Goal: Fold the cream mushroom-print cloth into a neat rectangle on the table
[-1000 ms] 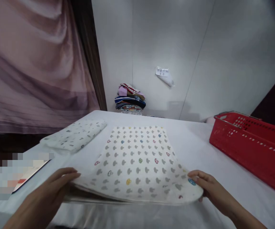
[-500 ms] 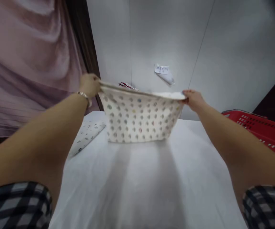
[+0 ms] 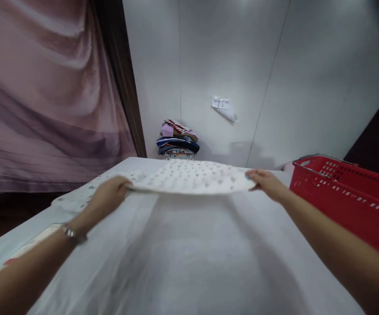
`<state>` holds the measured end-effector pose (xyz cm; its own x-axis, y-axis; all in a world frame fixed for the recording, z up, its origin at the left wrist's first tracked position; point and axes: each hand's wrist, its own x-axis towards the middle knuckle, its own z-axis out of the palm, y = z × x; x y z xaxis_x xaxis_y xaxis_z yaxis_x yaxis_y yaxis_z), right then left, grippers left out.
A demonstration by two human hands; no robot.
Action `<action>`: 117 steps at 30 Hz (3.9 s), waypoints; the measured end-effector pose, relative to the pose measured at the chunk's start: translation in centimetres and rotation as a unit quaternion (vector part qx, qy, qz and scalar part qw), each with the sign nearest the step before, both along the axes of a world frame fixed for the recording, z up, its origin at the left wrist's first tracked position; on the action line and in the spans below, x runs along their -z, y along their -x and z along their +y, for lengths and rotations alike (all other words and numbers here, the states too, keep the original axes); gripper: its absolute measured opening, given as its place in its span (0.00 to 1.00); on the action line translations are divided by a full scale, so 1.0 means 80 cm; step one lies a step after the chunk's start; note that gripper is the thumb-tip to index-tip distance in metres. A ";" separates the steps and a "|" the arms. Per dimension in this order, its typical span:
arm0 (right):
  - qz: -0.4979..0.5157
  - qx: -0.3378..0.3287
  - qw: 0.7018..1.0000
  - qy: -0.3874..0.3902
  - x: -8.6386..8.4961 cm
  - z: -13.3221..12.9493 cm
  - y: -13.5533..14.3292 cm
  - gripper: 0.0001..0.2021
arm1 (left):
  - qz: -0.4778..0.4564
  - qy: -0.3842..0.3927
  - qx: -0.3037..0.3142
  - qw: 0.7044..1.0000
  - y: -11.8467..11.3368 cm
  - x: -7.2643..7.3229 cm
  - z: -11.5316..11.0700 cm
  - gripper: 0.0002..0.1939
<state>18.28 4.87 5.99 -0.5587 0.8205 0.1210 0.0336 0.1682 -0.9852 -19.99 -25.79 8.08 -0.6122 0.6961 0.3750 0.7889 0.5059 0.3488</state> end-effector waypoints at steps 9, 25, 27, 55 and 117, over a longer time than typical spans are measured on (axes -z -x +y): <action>-0.078 0.024 0.970 0.230 0.191 -0.133 -0.070 0.12 | -0.026 0.007 0.080 0.996 -0.047 0.183 -0.115 0.12; -0.288 0.013 0.948 0.134 0.198 -0.142 -0.109 0.18 | -0.067 0.043 0.076 0.994 -0.096 0.206 -0.134 0.12; -0.328 0.016 0.942 0.071 0.204 -0.139 -0.110 0.19 | -0.080 0.049 0.065 0.993 -0.099 0.209 -0.135 0.14; -0.317 -0.093 0.794 -0.511 0.204 -0.188 -0.100 0.22 | 0.030 0.079 0.124 0.989 -0.157 0.196 -0.045 0.14; -0.440 -0.142 0.738 -0.491 0.192 -0.118 -0.101 0.15 | 0.113 0.105 0.270 0.950 -0.137 0.230 -0.062 0.18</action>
<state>26.40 -4.54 -9.38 -0.9085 0.4126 0.0662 0.4135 0.9105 0.0000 -9.01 -30.79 -10.36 -0.0653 0.9601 0.2720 0.9960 0.0462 0.0762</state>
